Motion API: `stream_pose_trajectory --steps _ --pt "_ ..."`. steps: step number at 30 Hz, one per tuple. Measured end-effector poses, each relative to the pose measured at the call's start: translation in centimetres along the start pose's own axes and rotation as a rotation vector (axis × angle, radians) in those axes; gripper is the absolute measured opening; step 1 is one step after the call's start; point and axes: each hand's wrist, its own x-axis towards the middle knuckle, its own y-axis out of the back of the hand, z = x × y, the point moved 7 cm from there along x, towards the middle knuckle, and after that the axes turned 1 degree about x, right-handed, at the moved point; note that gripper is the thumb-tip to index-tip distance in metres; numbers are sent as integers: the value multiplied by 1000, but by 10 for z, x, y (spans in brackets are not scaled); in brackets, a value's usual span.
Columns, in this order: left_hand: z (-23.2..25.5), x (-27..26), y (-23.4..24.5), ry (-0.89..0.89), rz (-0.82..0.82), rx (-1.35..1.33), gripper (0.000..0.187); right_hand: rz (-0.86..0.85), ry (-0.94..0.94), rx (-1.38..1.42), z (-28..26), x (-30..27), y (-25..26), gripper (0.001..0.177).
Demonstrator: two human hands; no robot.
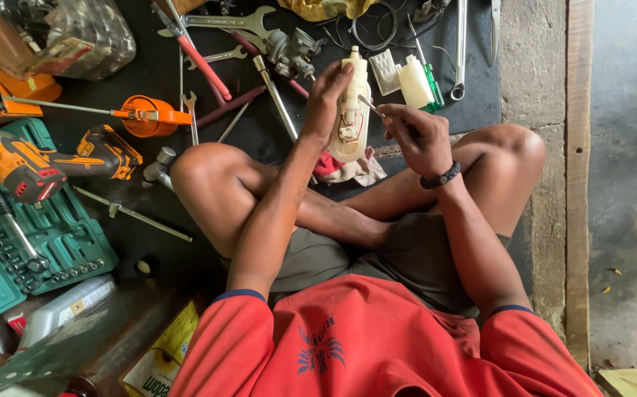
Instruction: Repairing a motorcycle fuel pump assembly.
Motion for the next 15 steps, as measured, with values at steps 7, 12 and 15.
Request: stream_pose_trajectory --steps 7,12,15 --pt "-8 8 11 -23 -21 -39 40 -9 -10 38 -8 1 -6 17" --pt "5 6 14 -54 119 88 45 -7 55 -2 -14 2 -8 16" --pt "11 3 11 -31 155 106 49 -15 55 -16 -17 3 -9 16"
